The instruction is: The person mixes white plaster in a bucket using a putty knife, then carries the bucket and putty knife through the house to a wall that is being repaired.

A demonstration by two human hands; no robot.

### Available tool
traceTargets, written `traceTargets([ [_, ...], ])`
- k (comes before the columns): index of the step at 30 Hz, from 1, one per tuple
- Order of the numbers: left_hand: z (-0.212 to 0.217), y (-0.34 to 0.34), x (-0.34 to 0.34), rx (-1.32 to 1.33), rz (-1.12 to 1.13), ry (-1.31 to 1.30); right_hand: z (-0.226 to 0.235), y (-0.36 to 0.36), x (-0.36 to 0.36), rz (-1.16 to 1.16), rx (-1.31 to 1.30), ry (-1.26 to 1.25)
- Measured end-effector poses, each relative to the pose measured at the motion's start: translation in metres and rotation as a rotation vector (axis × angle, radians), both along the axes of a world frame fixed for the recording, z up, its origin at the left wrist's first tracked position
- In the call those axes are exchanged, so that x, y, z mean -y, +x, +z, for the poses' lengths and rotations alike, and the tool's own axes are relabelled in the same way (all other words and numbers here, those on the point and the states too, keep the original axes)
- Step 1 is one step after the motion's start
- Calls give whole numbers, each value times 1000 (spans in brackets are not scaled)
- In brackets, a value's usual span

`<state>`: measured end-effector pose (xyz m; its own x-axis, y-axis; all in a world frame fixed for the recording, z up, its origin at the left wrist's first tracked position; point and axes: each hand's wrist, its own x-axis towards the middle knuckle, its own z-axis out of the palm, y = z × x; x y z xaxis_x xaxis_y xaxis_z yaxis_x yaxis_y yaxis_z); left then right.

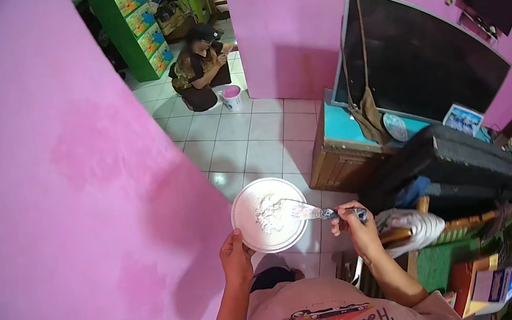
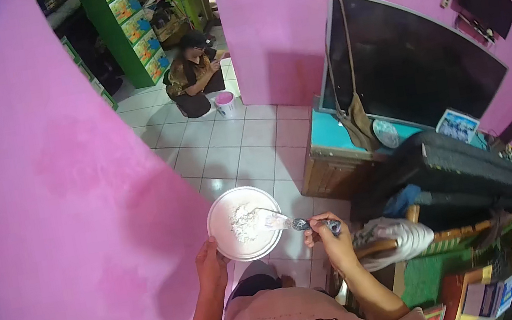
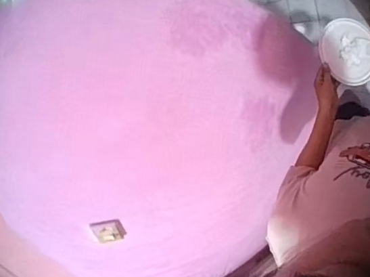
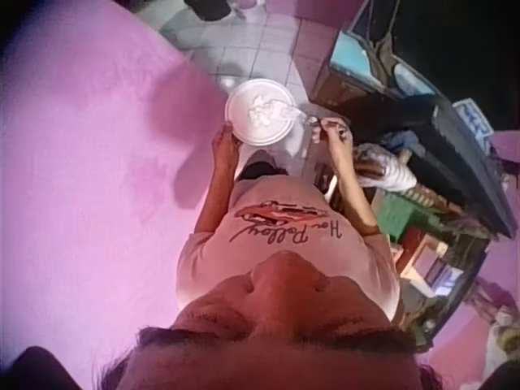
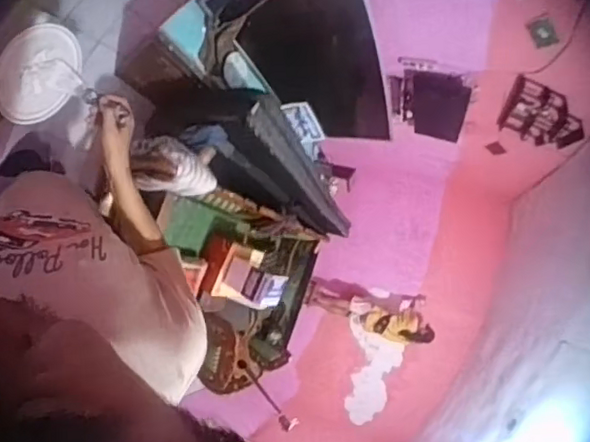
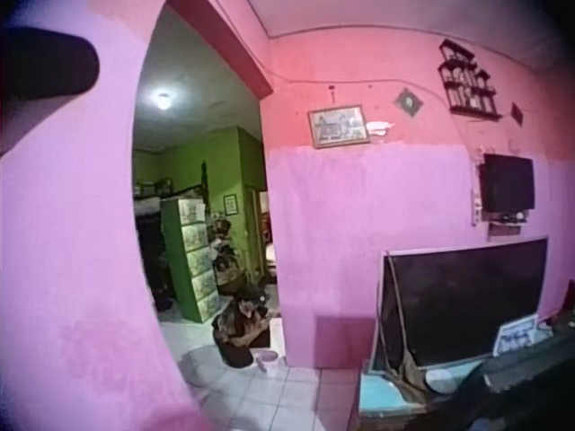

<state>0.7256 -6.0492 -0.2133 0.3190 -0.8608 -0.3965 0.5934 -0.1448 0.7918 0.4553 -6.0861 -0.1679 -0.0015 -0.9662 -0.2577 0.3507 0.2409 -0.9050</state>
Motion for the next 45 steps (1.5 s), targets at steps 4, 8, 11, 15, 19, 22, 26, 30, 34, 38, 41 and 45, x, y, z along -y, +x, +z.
traceTargets([
  [4, -10, 1, 89, -18, 29, 9, 0, 3, 94, 10, -23, 17],
  [8, -28, 5, 170, -38, 77, -10, -14, 7, 188, 28, -49, 0],
  [11, -39, 11, 235, -52, 128, 0, -23, 17, 260, 66, -81, 5],
  [15, -29, 20, 300, -49, 252, 49, -17, 38, 360, 183, -76, 20],
  [19, -37, 55, 340, -42, 344, 30, -21, 83, 441, 306, -76, -25],
  [22, -35, 79, 359, -68, 467, 56, -18, 130, 496, 447, -136, -31],
  [26, -27, 112, 390, -50, 661, 12, -26, 206, 561, 579, -59, -52],
  [30, -36, 160, 424, -83, 845, 77, -32, 288, 626, 779, -110, 5],
  [34, -47, 204, 466, -72, 989, -90, -37, 358, 685, 945, -109, 2],
  [38, -35, 244, 516, 11, 1119, -35, -34, 413, 739, 1065, -68, 40],
  [41, -24, 293, 561, -10, 1128, -38, -20, 462, 780, 1070, -66, 16],
  [45, -34, 364, 614, -6, 1144, -45, -27, 517, 829, 1045, -22, 42],
])
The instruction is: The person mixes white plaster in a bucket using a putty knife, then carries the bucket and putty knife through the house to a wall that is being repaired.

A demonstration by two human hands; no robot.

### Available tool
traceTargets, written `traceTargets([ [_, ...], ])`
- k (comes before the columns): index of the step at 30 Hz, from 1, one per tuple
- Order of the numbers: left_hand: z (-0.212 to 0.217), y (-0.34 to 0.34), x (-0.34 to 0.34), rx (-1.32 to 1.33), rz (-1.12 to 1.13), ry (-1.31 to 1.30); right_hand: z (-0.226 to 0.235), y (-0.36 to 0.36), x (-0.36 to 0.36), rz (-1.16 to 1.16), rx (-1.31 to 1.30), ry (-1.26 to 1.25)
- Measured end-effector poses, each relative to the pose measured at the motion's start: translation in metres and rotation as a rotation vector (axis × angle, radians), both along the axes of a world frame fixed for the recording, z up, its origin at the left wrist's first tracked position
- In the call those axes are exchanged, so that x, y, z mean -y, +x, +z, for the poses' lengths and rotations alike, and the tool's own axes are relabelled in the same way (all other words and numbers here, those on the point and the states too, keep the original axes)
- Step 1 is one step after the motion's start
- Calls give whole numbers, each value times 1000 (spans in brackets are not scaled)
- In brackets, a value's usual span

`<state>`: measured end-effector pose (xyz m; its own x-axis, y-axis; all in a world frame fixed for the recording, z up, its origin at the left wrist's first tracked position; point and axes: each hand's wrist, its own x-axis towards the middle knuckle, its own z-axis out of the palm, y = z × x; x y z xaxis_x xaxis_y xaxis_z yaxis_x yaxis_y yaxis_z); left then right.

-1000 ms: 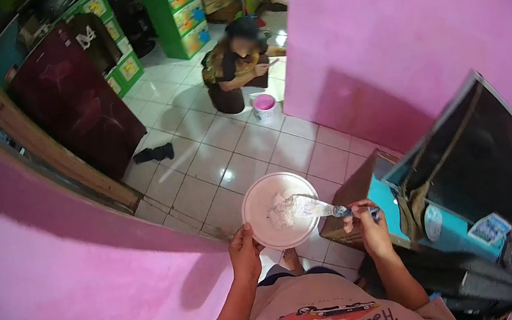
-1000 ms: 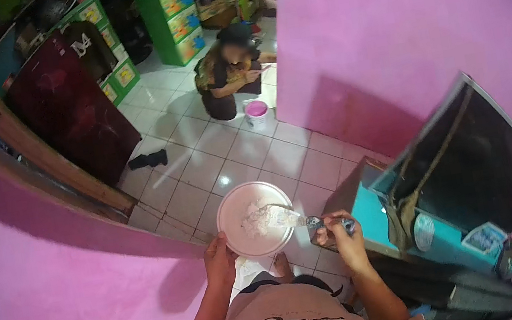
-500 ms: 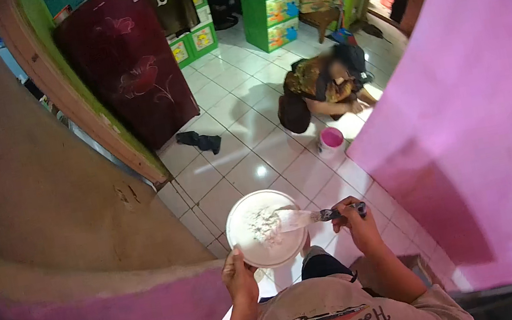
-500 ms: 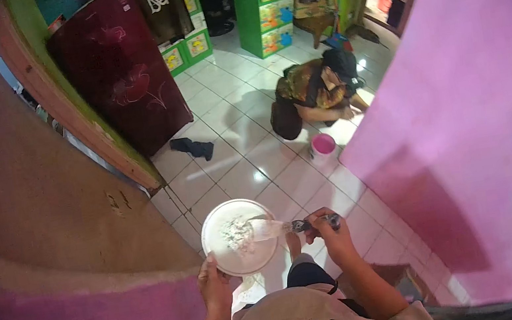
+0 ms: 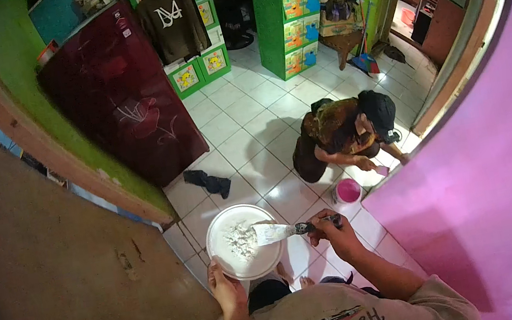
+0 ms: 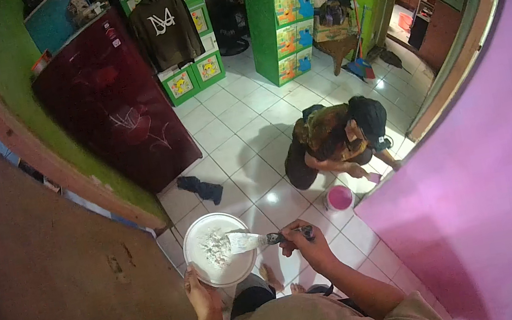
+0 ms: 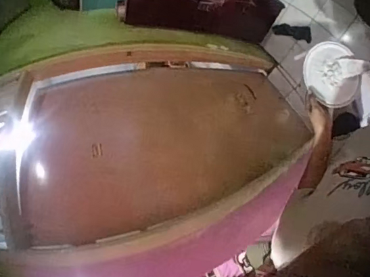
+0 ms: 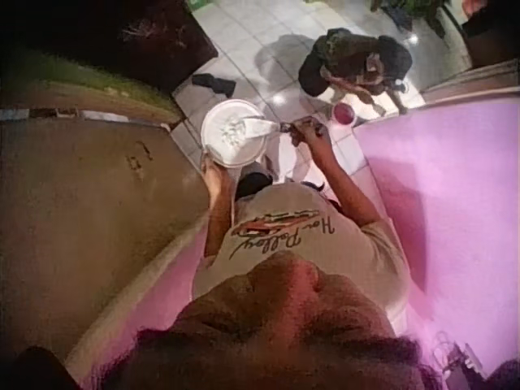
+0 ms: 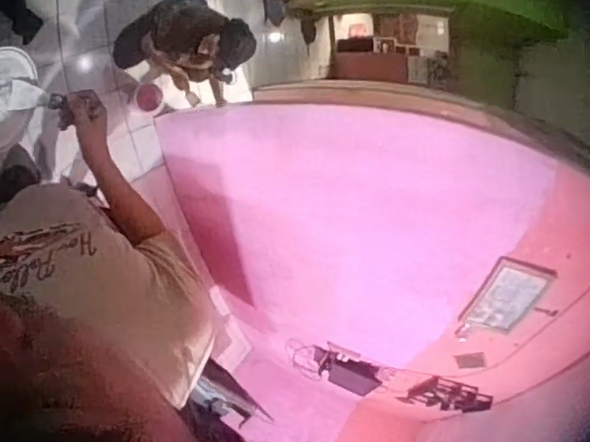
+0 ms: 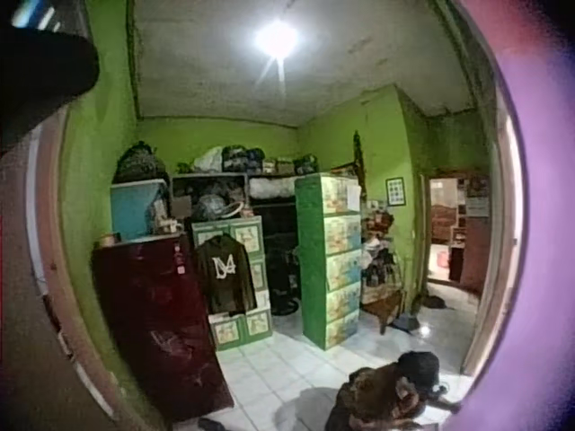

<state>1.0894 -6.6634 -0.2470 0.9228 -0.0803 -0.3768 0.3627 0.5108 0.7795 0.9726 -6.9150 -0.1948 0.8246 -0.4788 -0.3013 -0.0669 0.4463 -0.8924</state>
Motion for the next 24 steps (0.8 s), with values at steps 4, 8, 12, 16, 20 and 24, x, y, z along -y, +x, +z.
traceTargets([
  [4, -8, 77, 54, -13, -34, -32, -9, 66, 41, -36, -4, 16],
  [8, -13, 168, 111, 9, -108, -20, -13, 146, 88, -103, -30, 0],
  [12, 1, 258, 169, 12, -175, 43, -7, 217, 137, -156, -40, 28],
  [16, 11, 347, 228, 37, -287, -19, 4, 287, 182, -240, -30, -18],
  [20, -7, 425, 285, 50, -337, 41, -7, 347, 231, -319, -81, 24],
  [24, -8, 492, 357, 74, -401, 4, -21, 407, 293, -359, 69, 63],
])
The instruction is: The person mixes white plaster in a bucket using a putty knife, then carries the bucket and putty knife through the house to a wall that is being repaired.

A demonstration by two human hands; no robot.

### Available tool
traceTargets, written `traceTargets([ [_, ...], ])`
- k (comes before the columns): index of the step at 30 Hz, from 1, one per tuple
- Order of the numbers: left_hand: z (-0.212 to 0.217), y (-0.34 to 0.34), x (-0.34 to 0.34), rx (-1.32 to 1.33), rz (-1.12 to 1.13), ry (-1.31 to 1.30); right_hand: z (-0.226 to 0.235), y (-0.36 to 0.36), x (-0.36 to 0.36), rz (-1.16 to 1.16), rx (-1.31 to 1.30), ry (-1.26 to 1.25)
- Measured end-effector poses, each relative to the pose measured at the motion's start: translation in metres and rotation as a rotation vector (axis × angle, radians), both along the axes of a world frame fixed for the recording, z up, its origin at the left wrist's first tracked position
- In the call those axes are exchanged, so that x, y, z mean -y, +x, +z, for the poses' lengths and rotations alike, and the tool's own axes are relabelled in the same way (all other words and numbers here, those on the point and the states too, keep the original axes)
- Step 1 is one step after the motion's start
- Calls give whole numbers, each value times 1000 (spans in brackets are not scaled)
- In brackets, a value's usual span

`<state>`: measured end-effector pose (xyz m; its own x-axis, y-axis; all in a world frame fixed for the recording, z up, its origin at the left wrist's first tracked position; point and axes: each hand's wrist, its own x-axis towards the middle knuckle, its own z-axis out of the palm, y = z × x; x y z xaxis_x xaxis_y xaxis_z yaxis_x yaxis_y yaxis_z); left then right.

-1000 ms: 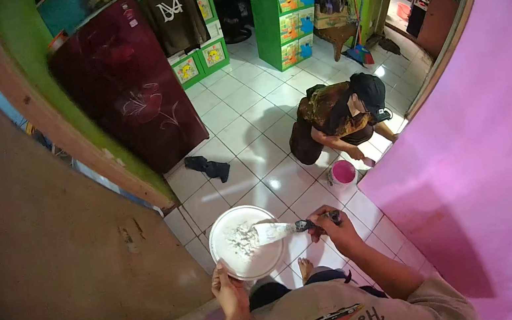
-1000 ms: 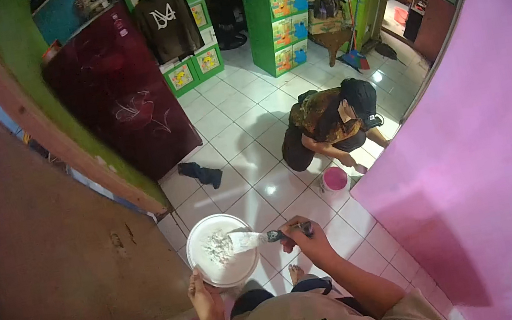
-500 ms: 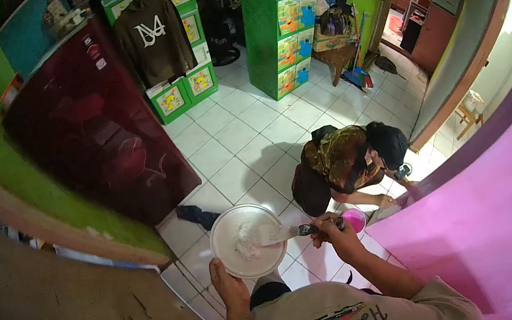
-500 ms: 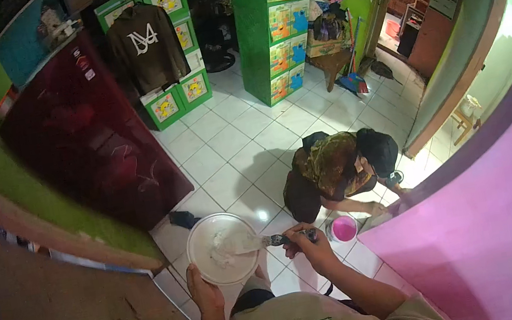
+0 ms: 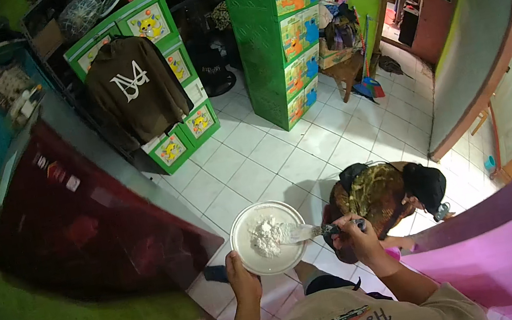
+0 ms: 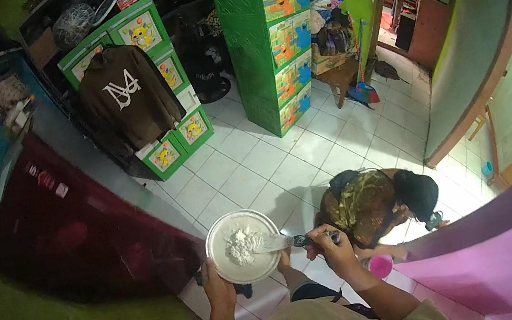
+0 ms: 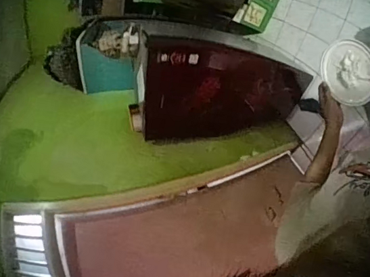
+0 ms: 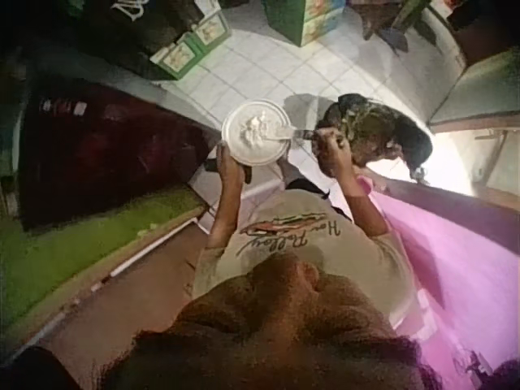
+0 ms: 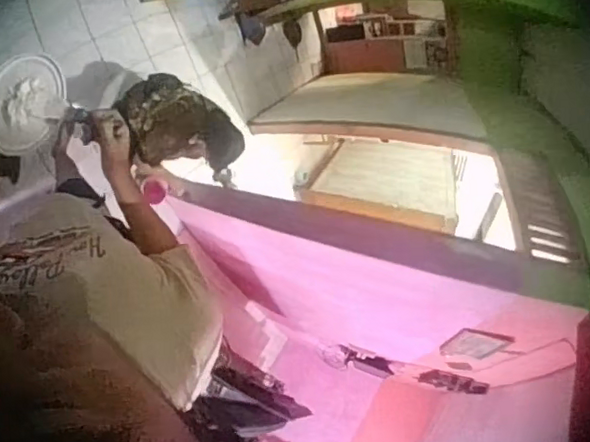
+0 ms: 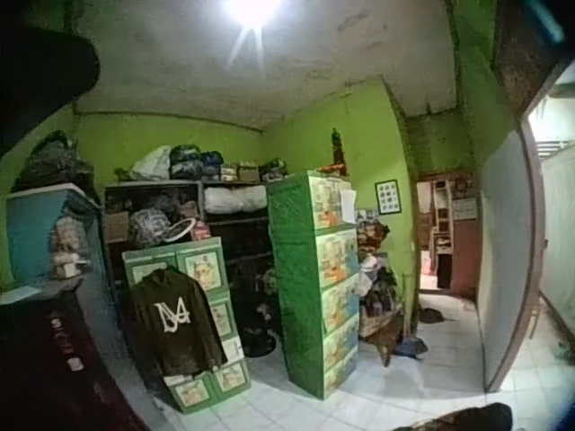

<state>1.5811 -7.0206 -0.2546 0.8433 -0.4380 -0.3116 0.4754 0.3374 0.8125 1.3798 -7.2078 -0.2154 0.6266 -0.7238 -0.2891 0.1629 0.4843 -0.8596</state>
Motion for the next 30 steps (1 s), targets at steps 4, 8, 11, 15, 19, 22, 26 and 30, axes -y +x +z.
traceTargets([
  [4, -19, 68, 64, 65, 19, 23, -9, 65, 69, 33, 32, -10],
  [8, 3, 119, 150, 63, -4, 12, 0, 114, 144, -41, -21, -29],
  [11, 13, 160, 210, 77, -36, 8, 3, 147, 199, -51, -11, -4],
  [15, 15, 195, 296, 53, -127, 23, 3, 165, 267, -116, -18, 11],
  [19, 8, 223, 394, 4, -250, 27, 0, 174, 333, -230, 10, 42],
  [22, 2, 236, 470, -36, -368, 33, -8, 175, 377, -331, -17, 56],
  [26, 1, 252, 580, -39, -505, 46, 11, 181, 446, -491, -74, 68],
  [30, 6, 254, 682, -40, -640, -17, 28, 178, 512, -604, -93, 64],
])
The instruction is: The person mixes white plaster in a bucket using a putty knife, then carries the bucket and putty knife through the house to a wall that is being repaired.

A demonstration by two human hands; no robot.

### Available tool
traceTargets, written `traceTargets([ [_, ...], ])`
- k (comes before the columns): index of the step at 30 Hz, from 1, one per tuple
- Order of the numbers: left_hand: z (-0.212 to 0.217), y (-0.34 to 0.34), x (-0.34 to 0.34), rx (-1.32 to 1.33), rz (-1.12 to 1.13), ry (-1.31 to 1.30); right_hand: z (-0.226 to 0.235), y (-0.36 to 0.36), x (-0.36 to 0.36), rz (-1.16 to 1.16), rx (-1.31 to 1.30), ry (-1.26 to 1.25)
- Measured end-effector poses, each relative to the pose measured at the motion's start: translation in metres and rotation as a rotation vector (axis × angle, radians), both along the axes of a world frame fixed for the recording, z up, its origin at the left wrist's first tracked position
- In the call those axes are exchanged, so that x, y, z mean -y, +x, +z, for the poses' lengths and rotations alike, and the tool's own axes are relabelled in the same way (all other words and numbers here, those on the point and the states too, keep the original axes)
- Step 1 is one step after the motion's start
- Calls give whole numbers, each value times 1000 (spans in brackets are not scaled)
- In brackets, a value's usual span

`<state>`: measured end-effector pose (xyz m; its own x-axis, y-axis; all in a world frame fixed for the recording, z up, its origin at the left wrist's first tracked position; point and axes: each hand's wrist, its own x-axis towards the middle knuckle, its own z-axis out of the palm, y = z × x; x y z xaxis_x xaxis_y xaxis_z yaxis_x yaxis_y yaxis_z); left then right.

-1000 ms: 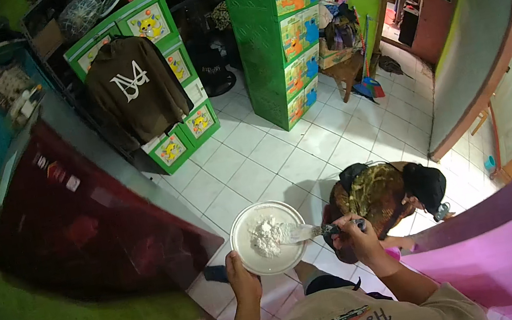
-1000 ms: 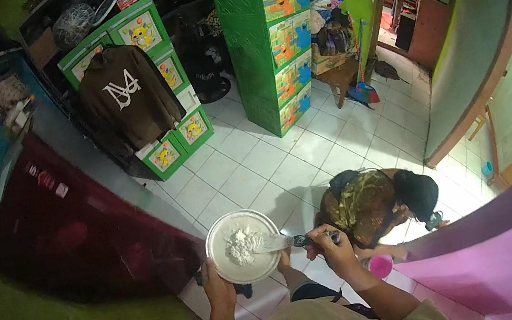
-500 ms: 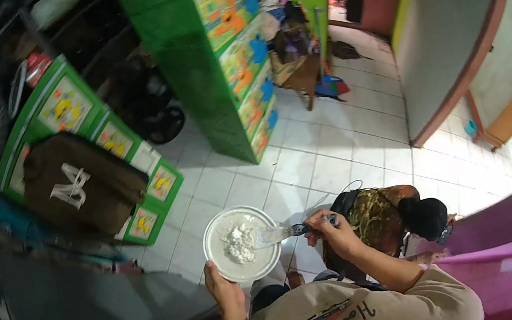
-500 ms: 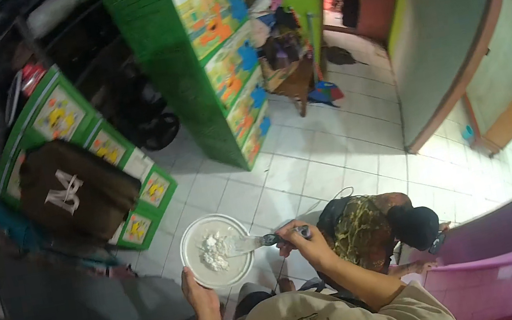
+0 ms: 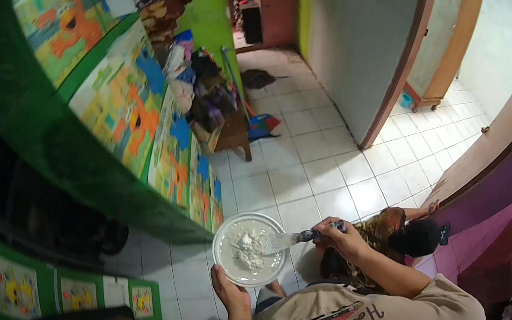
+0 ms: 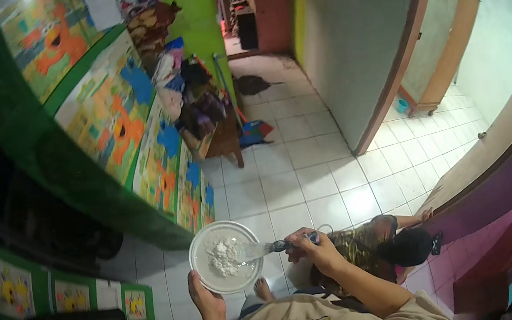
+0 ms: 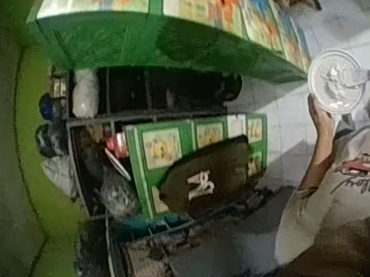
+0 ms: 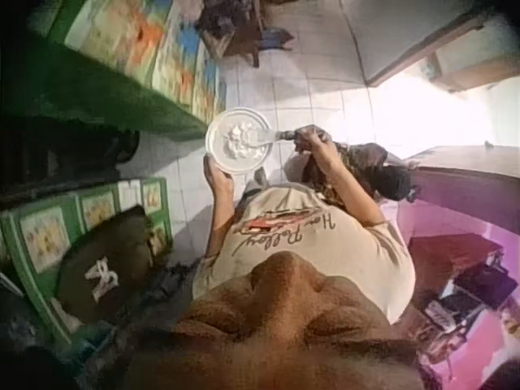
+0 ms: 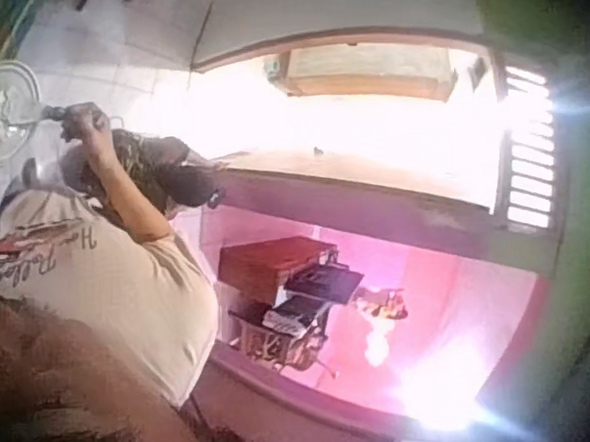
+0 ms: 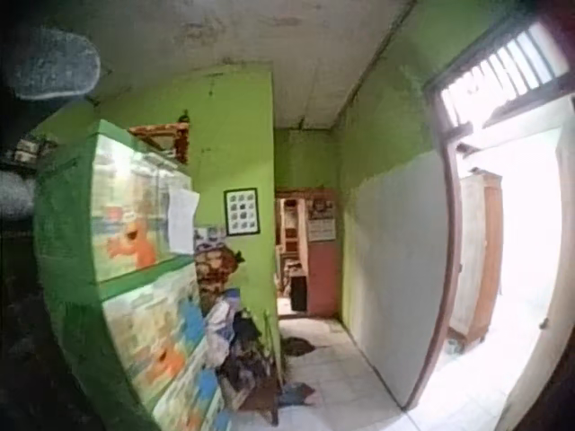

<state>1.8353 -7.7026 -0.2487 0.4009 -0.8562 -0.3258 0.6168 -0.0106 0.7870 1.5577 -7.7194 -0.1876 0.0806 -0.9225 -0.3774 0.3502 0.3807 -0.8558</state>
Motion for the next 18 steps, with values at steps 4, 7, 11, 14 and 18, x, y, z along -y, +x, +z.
traceTargets([
  [4, 9, -10, 101, -25, -128, 9, 11, -4, 55, -159, 9, -32],
  [7, 7, -27, 163, -17, -214, 24, 20, -15, 90, -219, -35, -32],
  [11, -2, -48, 244, 49, -289, -7, 25, -30, 151, -238, -219, -152],
  [14, -11, -76, 301, 56, -302, 0, 21, -56, 200, -248, -294, -225],
  [18, -13, -112, 387, 89, -354, 24, 31, -95, 272, -243, -469, -314],
])
